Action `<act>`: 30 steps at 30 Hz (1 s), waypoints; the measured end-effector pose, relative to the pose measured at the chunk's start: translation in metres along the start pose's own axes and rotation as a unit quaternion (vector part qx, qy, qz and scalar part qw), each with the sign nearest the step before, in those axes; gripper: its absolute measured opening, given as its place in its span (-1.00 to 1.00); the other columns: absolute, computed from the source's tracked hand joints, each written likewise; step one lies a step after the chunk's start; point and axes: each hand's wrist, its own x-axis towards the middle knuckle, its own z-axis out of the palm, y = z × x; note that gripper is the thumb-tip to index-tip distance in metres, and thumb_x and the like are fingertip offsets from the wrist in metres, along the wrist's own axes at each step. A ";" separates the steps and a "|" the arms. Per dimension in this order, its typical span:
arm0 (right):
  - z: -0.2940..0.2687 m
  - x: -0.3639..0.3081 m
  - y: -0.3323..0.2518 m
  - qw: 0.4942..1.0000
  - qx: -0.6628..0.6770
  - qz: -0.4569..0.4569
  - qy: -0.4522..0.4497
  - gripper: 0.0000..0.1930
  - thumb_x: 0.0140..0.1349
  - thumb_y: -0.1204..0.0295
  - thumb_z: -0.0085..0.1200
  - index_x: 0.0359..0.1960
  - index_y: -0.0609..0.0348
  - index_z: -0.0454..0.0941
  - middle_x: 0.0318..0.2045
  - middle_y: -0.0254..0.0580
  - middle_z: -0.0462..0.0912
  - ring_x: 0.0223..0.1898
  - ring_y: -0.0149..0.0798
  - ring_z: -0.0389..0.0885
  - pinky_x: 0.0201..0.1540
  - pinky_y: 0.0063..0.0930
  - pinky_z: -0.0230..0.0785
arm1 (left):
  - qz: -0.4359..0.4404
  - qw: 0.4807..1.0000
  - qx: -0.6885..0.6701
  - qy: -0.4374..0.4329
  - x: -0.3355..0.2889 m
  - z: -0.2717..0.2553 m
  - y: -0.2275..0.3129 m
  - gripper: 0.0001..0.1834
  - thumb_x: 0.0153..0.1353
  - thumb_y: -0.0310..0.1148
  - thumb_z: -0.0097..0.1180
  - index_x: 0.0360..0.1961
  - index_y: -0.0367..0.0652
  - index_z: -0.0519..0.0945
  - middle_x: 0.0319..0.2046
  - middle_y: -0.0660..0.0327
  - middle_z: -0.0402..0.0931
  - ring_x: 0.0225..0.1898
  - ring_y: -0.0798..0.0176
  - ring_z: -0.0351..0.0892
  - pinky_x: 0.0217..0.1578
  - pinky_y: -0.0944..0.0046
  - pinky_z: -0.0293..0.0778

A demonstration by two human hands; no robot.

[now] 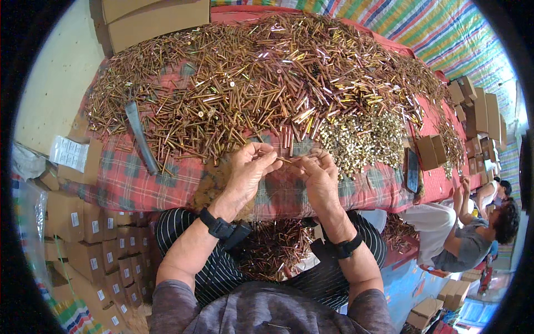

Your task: Sorting and inspecting small copper tubing components on a workbench.

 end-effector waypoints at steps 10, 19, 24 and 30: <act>-0.003 -0.003 0.011 0.999 0.033 -0.019 0.019 -0.73 0.19 0.56 0.07 -0.12 0.21 0.28 -0.38 -0.23 0.55 -0.34 -0.36 0.58 -0.24 -0.43 0.52 | -0.017 0.999 -0.029 0.015 -0.008 0.003 -0.007 -0.90 0.19 -0.50 0.10 -0.28 -0.28 0.49 -0.33 0.21 0.50 -0.29 0.32 0.57 -0.20 0.35 0.57; -0.012 -0.010 0.025 1.000 -0.026 -0.006 -0.015 -0.89 0.22 0.51 0.06 -0.24 0.23 0.46 -0.43 -0.29 0.60 -0.39 -0.48 0.55 -0.35 -0.65 0.38 | -0.130 0.989 -0.023 -0.059 -0.008 0.005 -0.015 -0.74 0.26 -0.31 0.05 -0.18 -0.31 0.53 -0.42 0.22 0.53 -0.42 0.38 0.56 -0.40 0.48 0.51; -0.010 -0.007 0.004 0.867 -0.452 -0.207 -0.036 -0.83 0.23 0.42 0.03 -0.25 0.29 0.52 -0.48 -0.20 0.56 -0.50 -0.23 0.52 -0.44 -0.41 0.36 | -0.137 0.988 0.063 -0.044 -0.011 0.001 -0.019 -0.76 0.24 -0.28 0.09 -0.21 -0.25 0.57 -0.47 0.32 0.52 -0.51 0.49 0.47 -0.54 0.58 0.35; -0.037 0.025 -0.006 0.582 -0.751 -0.312 0.025 -0.80 -0.01 0.42 0.14 -0.31 0.12 0.59 -0.36 -0.16 0.50 -0.24 -0.06 0.47 -0.20 -0.22 0.32 | -0.135 0.990 -0.008 -0.049 -0.009 0.007 -0.010 -0.86 0.23 -0.39 0.08 -0.27 -0.24 0.56 -0.51 0.34 0.49 -0.54 0.54 0.41 -0.55 0.60 0.31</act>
